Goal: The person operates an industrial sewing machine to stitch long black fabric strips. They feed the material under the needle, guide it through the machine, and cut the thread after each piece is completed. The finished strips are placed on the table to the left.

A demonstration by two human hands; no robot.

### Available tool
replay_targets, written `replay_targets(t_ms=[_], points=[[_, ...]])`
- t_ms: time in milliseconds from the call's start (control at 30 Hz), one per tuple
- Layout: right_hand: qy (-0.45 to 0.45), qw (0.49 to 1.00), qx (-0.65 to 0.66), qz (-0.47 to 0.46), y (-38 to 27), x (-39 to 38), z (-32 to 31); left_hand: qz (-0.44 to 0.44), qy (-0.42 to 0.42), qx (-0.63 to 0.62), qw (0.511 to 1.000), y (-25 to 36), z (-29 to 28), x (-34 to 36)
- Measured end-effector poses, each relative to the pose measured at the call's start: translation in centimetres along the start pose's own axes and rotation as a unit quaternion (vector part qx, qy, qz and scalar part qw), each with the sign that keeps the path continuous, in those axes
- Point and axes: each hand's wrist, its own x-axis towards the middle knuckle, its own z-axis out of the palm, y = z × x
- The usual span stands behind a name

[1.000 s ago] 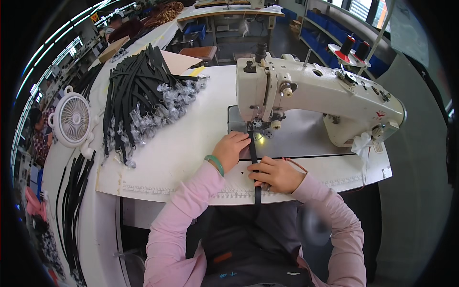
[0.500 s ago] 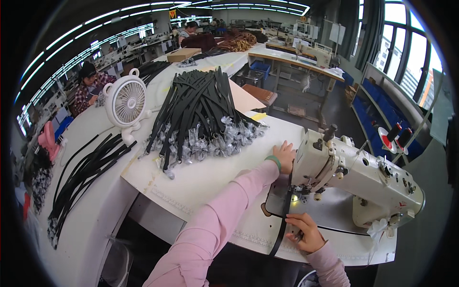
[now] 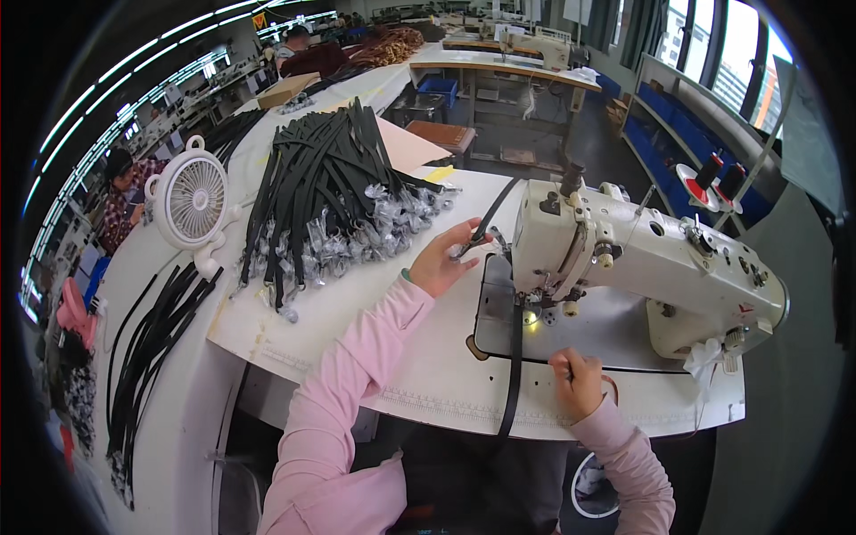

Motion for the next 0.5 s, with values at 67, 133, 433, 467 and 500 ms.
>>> replay_targets(t_ms=[67,133,433,467,500], points=[[0.012,0.996,-0.087,-0.018,-1.1,0.7,0.2,0.011,0.023,0.06,0.998,-1.1,-0.5,-3.1],[0.043,0.989,-0.132,-0.044,-2.8,2.1,0.6,0.033,0.033,0.112,0.993,-2.6,-0.2,-5.6],[0.061,0.947,-0.296,-0.108,-3.1,5.5,4.1,0.074,0.042,0.247,0.965,-5.8,0.9,-8.3],[0.062,0.947,-0.295,-0.116,-3.0,5.9,4.5,0.076,0.038,0.255,0.963,-5.8,1.0,-8.2],[0.064,0.946,-0.293,-0.123,-2.9,6.5,4.8,0.078,0.033,0.262,0.961,-5.8,1.0,-8.2]])
